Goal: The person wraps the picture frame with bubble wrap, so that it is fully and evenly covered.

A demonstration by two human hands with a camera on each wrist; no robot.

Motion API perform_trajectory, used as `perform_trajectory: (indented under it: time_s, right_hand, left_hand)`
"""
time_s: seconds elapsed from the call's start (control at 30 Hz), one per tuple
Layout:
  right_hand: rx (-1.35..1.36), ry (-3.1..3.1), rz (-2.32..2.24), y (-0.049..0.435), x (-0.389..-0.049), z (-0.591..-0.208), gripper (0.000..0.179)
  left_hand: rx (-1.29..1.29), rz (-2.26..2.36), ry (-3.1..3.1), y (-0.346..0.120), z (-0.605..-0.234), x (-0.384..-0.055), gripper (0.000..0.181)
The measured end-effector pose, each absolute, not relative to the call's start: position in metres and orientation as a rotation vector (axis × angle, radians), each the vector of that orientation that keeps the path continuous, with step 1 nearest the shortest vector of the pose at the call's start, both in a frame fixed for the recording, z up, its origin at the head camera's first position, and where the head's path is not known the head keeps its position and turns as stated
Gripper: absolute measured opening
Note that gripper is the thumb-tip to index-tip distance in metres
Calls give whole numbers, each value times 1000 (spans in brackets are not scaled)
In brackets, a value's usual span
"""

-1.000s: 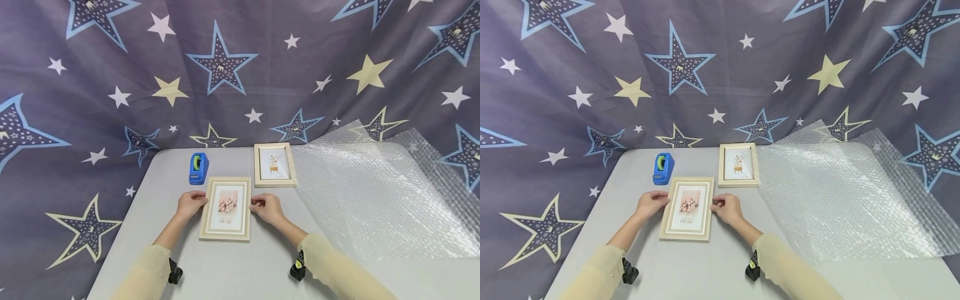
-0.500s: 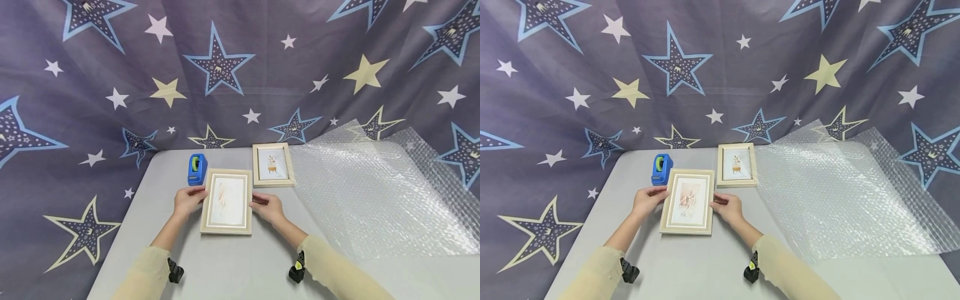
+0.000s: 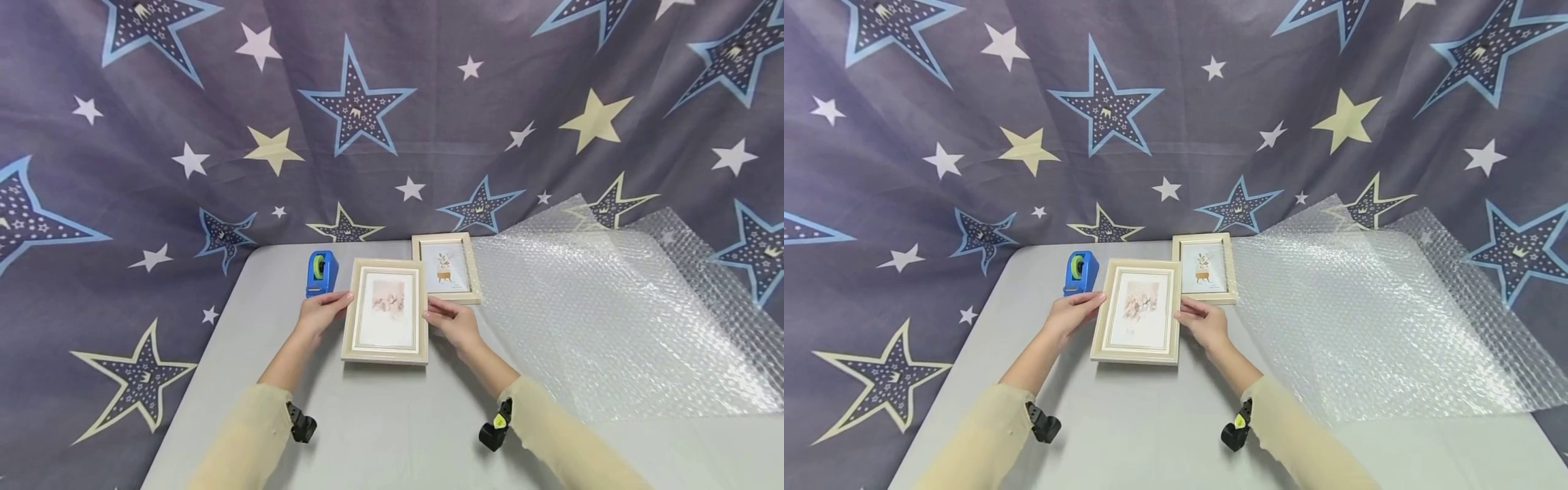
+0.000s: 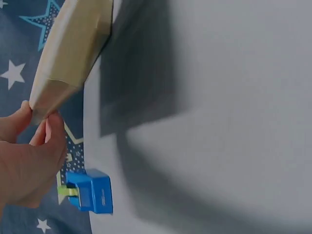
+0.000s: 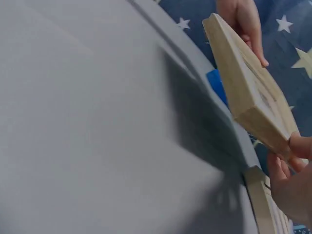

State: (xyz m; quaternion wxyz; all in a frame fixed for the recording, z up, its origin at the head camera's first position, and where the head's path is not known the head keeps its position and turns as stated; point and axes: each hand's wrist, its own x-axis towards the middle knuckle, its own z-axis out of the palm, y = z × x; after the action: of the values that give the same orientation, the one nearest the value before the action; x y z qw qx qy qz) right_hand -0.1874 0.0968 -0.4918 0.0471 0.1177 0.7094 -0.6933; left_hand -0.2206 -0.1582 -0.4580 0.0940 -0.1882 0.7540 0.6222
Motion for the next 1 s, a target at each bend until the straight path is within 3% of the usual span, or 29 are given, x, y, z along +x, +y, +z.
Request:
perform_trajectory:
  time_s: [0.3, 0.93, 1.0]
  right_hand:
    - [433, 1952, -2188, 135, -193, -468, 45]
    - [434, 1730, -2319, 238, -194, -433, 64]
    - [426, 1710, -2319, 250, -193, -432, 51]
  left_hand:
    - [-594, 1938, 2015, -124, -451, -235, 47]
    - [-299, 1942, 1852, -23, -424, -262, 42]
    - [-325, 1967, 1806, -12, -423, -265, 41]
